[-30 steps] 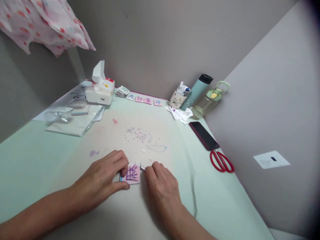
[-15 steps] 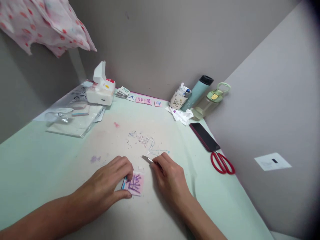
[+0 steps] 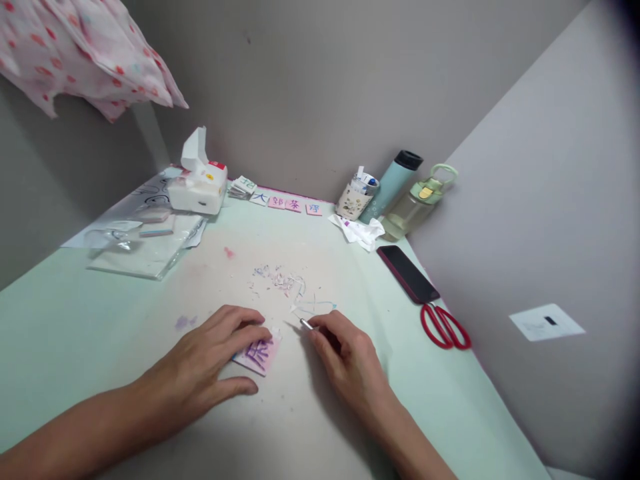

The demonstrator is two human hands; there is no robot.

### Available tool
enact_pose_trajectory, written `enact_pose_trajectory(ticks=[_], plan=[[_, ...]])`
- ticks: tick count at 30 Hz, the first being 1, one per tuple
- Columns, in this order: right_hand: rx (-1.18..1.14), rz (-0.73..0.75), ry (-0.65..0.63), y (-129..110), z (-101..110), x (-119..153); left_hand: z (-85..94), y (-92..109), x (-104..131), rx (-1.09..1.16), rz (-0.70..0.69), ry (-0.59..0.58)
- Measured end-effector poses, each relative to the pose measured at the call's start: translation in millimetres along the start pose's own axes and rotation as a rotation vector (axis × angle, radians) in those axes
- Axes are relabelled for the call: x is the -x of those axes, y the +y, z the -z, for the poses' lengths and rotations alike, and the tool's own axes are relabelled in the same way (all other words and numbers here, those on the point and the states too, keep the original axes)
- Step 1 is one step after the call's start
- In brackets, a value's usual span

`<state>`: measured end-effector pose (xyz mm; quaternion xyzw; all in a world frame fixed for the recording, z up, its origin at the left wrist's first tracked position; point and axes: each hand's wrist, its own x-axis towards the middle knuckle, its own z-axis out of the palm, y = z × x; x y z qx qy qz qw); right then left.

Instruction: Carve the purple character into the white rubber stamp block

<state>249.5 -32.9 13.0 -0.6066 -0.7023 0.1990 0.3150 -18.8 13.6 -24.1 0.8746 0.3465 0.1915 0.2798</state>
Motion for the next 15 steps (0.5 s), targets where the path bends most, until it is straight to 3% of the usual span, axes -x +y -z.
enact_pose_trajectory(ticks=[5, 11, 15], plan=[[-0.046, -0.026, -0.016, -1.8, -4.8, 1.5, -8.3, 4.9, -0.1, -0.14, 0.047, 0.122], [-0.106, -0.033, -0.043, -2.4, -5.5, 2.4, -0.1, 0.5, -1.5, -0.171, -0.041, 0.17], [-0.133, -0.087, -0.09, -4.3, -5.2, 3.8, -1.7, 3.4, -3.4, -0.124, 0.063, 0.19]])
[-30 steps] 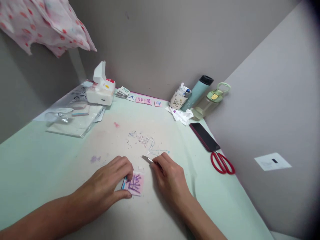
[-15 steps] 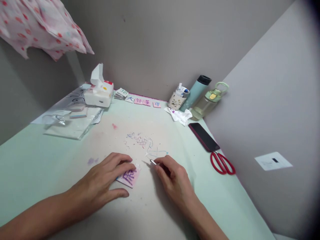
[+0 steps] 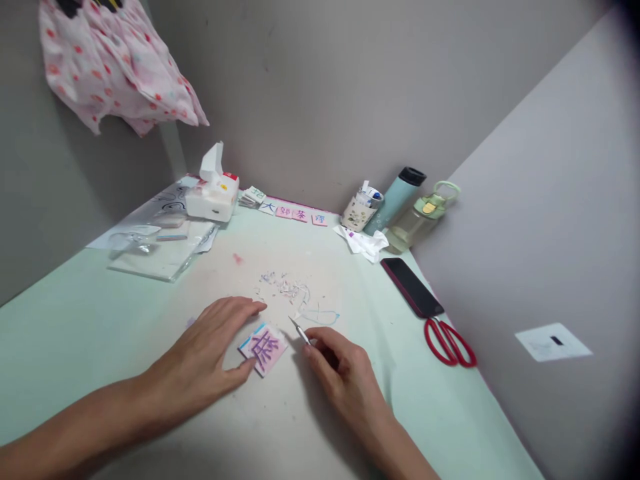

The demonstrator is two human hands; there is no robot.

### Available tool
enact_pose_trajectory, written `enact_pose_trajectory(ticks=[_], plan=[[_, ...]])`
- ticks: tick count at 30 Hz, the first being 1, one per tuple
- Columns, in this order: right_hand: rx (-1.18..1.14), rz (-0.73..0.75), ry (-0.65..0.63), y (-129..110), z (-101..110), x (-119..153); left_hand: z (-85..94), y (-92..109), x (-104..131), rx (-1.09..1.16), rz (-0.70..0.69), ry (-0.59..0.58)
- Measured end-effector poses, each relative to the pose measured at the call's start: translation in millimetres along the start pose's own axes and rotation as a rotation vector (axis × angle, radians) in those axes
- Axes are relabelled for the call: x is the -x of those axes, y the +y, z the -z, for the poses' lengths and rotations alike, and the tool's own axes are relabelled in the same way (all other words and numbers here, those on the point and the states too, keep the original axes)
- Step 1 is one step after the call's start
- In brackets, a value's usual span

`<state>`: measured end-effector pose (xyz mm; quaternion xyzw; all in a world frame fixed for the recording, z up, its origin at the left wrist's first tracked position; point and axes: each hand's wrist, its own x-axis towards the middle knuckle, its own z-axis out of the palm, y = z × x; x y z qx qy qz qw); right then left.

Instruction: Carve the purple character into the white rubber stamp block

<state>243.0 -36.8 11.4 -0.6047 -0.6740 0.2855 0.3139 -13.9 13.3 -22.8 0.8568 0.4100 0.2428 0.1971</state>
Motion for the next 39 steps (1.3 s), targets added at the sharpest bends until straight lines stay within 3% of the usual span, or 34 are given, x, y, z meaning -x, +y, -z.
enact_pose_trajectory(ticks=[2, 5, 7, 9, 11, 13, 18, 28, 39], plan=[[-0.021, -0.017, -0.025, -3.4, 0.3, 0.5, -3.1, 5.8, -0.4, 0.014, 0.049, -0.028], [-0.161, -0.061, -0.085, -9.2, 3.5, -0.2, -8.0, 10.0, 0.3, 0.005, 0.017, -0.022], [-0.265, -0.107, -0.147, -9.9, 6.9, -1.4, -9.7, 7.0, 1.2, 0.005, -0.025, 0.006], [-0.228, -0.112, -0.113, -6.4, 9.7, -2.8, -9.7, 1.1, 1.9, 0.025, -0.042, 0.011], [-0.069, -0.063, 0.011, -0.2, 11.2, -3.6, -8.6, -4.6, 1.9, 0.052, -0.027, 0.005], [0.029, -0.022, 0.054, 5.1, 11.6, -3.2, -7.2, -8.5, 1.4, 0.069, -0.005, -0.004], [0.061, 0.06, -0.007, 2.5, 9.6, 4.6, -5.2, -12.9, -0.1, 0.099, 0.05, -0.031], [0.394, 0.495, -0.06, -11.9, -10.0, 19.7, 7.6, -9.7, -6.3, 0.098, 0.067, -0.105], [0.523, 0.557, 0.03, -9.6, -20.9, 20.3, 2.5, -7.7, -4.4, 0.09, 0.096, -0.11]])
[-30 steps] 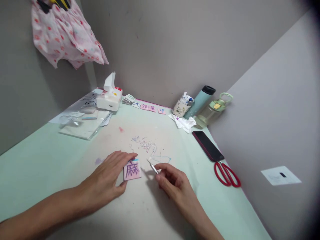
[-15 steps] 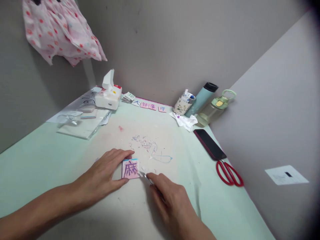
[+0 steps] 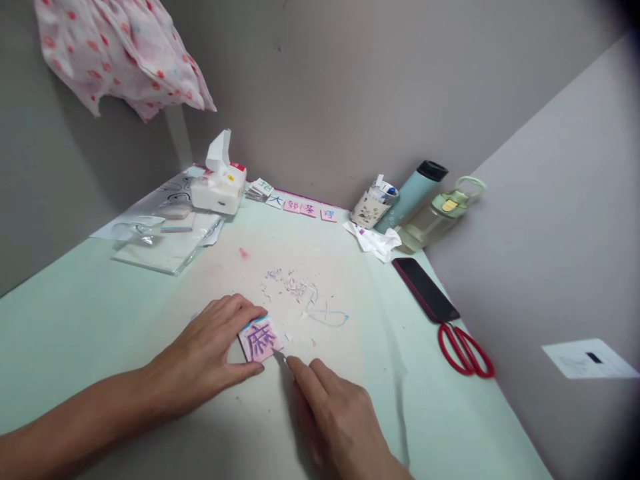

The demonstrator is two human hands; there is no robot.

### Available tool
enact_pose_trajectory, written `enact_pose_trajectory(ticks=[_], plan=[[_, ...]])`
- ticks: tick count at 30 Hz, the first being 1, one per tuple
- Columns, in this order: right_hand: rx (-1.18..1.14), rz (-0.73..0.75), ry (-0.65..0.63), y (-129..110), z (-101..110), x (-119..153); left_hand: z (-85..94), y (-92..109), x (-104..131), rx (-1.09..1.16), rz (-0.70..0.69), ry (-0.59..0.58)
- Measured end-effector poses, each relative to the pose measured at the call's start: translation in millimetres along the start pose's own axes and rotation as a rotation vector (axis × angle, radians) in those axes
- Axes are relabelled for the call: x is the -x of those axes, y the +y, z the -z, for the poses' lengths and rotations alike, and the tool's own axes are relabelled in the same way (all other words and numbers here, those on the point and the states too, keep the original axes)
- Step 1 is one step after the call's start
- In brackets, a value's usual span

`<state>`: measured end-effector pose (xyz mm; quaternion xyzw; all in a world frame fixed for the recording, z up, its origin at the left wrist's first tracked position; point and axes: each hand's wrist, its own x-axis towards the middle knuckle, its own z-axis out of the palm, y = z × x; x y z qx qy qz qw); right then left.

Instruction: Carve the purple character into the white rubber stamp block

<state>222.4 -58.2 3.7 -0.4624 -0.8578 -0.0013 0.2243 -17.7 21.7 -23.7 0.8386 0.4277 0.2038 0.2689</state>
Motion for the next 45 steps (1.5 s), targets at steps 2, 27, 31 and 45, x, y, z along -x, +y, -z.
enact_pose_trajectory(ticks=[2, 27, 31, 45], plan=[[-0.008, -0.011, -0.001, 1.2, 1.7, -1.0, 0.7, 0.6, -0.4, 0.008, 0.001, 0.003], [0.262, -0.015, -0.002, 2.2, 13.1, -11.1, -4.5, -0.9, 1.6, -0.018, -0.038, 0.059], [0.306, 0.007, -0.006, -3.4, 17.5, -18.9, -5.1, -1.4, 1.1, -0.018, -0.021, 0.054], [0.297, 0.04, -0.217, -0.7, 24.2, -34.4, -5.9, -3.2, 1.6, 0.008, -0.016, 0.044]])
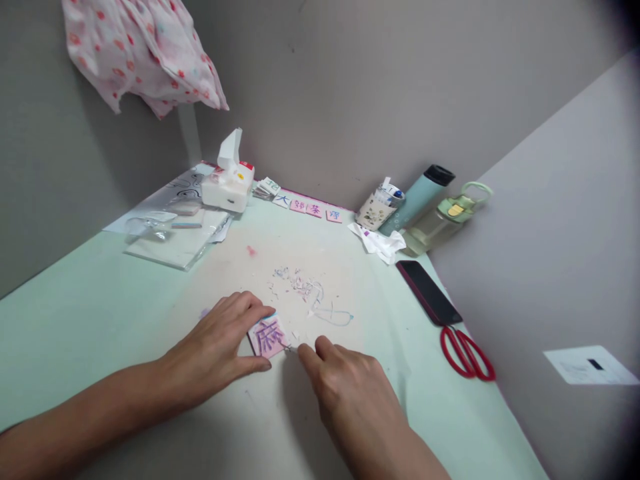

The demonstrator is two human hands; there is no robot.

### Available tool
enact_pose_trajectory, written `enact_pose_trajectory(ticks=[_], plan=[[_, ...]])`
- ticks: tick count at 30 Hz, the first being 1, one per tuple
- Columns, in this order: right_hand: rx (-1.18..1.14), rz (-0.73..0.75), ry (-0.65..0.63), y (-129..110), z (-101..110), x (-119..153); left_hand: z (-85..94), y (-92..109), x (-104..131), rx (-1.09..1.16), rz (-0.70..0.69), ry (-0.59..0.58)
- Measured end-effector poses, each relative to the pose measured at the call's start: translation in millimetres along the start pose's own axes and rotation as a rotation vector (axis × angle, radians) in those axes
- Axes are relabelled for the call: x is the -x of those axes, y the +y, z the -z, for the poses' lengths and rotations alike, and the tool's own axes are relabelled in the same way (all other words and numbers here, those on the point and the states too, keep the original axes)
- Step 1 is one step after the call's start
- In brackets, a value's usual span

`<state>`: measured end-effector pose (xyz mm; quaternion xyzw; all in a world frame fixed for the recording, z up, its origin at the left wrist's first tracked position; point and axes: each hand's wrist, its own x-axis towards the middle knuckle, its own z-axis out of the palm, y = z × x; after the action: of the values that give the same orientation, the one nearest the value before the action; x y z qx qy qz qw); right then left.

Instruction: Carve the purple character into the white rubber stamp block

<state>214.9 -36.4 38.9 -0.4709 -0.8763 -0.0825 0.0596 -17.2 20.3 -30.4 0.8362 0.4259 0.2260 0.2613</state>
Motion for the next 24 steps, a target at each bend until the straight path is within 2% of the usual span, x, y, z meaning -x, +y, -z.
enact_pose_trajectory(ticks=[5, 9, 12, 17, 24], plan=[[-0.03, -0.015, -0.073, 3.9, 0.3, -2.2, 1.8, 1.0, -0.2, 0.009, 0.016, -0.009], [-0.111, -0.081, -0.225, 11.1, 9.4, -9.1, 5.7, 3.2, -1.8, 0.022, 0.047, -0.056], [-0.254, -0.127, -0.305, 20.2, 17.1, -15.3, 6.9, 3.2, -2.3, 0.026, 0.049, -0.067], [-0.534, -0.19, -0.352, 33.7, 20.9, -22.0, 4.7, 0.0, -1.9, 0.009, 0.034, -0.037], [-0.621, -0.231, -0.378, 37.6, 20.0, -24.0, 1.8, -4.1, -0.2, -0.003, 0.007, -0.021]])
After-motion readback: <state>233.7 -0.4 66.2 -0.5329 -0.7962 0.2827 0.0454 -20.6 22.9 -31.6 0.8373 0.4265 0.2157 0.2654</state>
